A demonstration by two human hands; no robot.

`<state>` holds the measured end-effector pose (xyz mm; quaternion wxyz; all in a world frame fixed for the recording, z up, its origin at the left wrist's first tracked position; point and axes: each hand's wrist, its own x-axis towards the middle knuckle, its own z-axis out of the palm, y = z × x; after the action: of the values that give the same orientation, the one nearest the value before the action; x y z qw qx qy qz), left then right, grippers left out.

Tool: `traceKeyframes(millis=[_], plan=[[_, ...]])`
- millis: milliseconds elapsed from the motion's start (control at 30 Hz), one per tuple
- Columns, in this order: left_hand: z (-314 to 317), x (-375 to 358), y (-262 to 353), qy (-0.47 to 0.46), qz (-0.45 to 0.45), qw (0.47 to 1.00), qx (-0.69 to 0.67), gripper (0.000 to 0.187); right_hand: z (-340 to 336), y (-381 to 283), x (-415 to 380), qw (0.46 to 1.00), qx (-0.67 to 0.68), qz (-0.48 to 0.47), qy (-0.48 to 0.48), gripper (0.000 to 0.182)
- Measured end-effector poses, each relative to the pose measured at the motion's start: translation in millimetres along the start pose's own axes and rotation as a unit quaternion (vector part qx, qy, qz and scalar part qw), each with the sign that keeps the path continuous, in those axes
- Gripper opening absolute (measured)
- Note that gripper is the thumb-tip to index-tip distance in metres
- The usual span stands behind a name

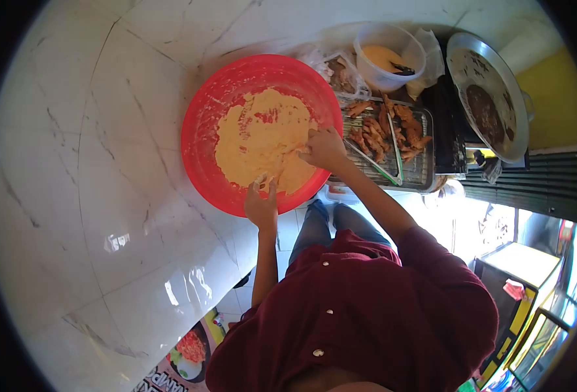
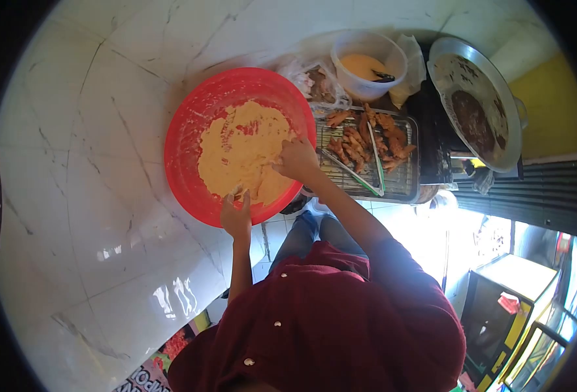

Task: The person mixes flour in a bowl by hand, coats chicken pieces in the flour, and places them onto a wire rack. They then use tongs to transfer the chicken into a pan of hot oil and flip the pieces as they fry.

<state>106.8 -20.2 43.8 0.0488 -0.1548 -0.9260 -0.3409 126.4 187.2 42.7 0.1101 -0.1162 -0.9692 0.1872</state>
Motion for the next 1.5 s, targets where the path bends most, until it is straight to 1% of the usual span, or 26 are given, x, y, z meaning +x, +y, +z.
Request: traceKeyframes(millis=[33,67,133,167,233,300,333,367,400,433,467,500,533,567,633,667,733,767,833,900,1000,1067,1167,1333,1467,1500], plan=[[0.7,-1.2,-1.7,-0.013,-0.014,1.0,-0.009,0.024,-3.8,-1.0,0.1,0.996,-0.013,0.019,-0.087,0.025],[1.4,-1.5,-2.3,-0.024,-0.029,0.999,-0.017,0.024,-4.7,0.4,-0.7,0.996,-0.015,0.03,-0.08,0.025],[0.1,-1.5,-2.5,-0.042,-0.008,0.999,-0.02,0.024,-6.4,2.7,-3.9,0.993,0.106,-0.001,0.048,0.021],[1.1,-1.6,0.0,-0.053,0.001,0.998,-0.021,0.024,-8.0,3.8,-5.1,0.993,0.103,0.007,0.054,0.021],[6.0,-1.3,8.1,-0.073,0.015,0.995,-0.06,0.023,-11.9,7.6,-9.9,0.975,0.207,-0.001,0.077,0.02],[8.1,-2.3,25.9,-0.089,0.02,0.991,-0.094,0.021,-28.3,8.5,-25.0,0.969,0.231,0.021,0.086,0.019],[12.1,-4.9,38.1,-0.088,0.065,0.989,-0.102,0.021,-36.3,7.5,-35.4,0.961,0.257,0.039,0.09,0.02],[15.7,-8.7,51.7,-0.087,0.11,0.984,-0.111,0.022,-41.5,8.1,-47.5,0.961,0.258,0.042,0.091,0.02],[21.9,-14.0,62.5,-0.089,0.111,0.984,-0.11,0.022,-46.8,10.5,-60.8,0.953,0.267,0.088,0.111,0.019],[29.3,-19.9,73.7,-0.098,0.124,0.974,-0.165,0.023,-51.7,14.8,-74.2,0.943,0.274,0.133,0.132,0.018],[35.7,-26.3,83.8,-0.107,0.136,0.96,-0.22,0.024,-52.1,23.0,-90.0,0.943,0.273,0.135,0.133,0.018],[38.4,-31.9,94.3,-0.109,0.136,0.96,-0.22,0.024,-48.1,34.3,-108.4,0.953,0.206,0.136,0.177,0.019],[39.6,-36.6,105.9,-0.149,0.213,0.944,-0.202,0.026,-44.1,47.0,-126.4,0.956,0.137,0.135,0.22,0.021],[42.8,-42.4,115.2,-0.187,0.288,0.921,-0.183,0.029,-42.0,59.3,-144.3,0.957,0.136,0.135,0.22,0.021],[68.3,-58.3,115.4,-0.219,0.3,0.91,-0.185,0.03,-35.2,86.2,-172.1,0.943,0.216,0.236,0.09,0.028],[81.8,-64.0,112.5,-0.252,0.31,0.898,-0.185,0.031,-22.1,103.2,-183.1,0.943,0.216,0.237,0.092,0.028],[103.8,-68.4,112.6,-0.273,0.305,0.895,-0.176,0.032,6.5,126.2,-203.8,0.959,0.048,0.26,0.099,0.035],[113.0,-69.0,110.3,-0.292,0.299,0.893,-0.169,0.032,4.4,123.0,-204.2,0.959,0.049,0.262,0.097,0.035],[126.4,-66.3,101.7,-0.306,0.302,0.891,-0.149,0.037,-1.2,119.9,-198.9,0.928,0.018,0.32,0.188,0.041],[132.9,-61.0,97.0,-0.369,0.235,0.882,-0.174,0.034,-0.6,122.1,-196.1,0.924,0.03,0.338,0.175,0.045],[151.2,-59.2,78.1,-0.371,0.185,0.89,-0.191,0.032,-3.5,122.1,-188.5,0.916,0.026,0.372,0.144,0.054],[154.4,-53.6,70.2,-0.385,0.185,0.883,-0.194,0.03,-5.4,123.6,-183.7,0.913,0.01,0.388,0.127,0.058],[149.8,-46.4,70.3,-0.406,0.168,0.871,-0.222,0.027,-4.5,129.8,-183.4,0.919,-0.015,0.383,0.092,0.062],[146.0,-39.1,79.6,-0.427,0.129,0.854,-0.266,0.024,-13.1,143.0,-186.2,0.937,0.099,0.327,0.073,0.072],[168.6,-43.2,70.6,-0.479,0.061,0.821,-0.304,0.026,-13.2,148.7,-192.6,0.944,0.105,0.297,0.098,0.075],[171.8,-44.1,72.3,-0.489,0.036,0.809,-0.324,0.027,-25.5,141.0,-187.8,0.945,0.1,0.305,0.071,0.075]])
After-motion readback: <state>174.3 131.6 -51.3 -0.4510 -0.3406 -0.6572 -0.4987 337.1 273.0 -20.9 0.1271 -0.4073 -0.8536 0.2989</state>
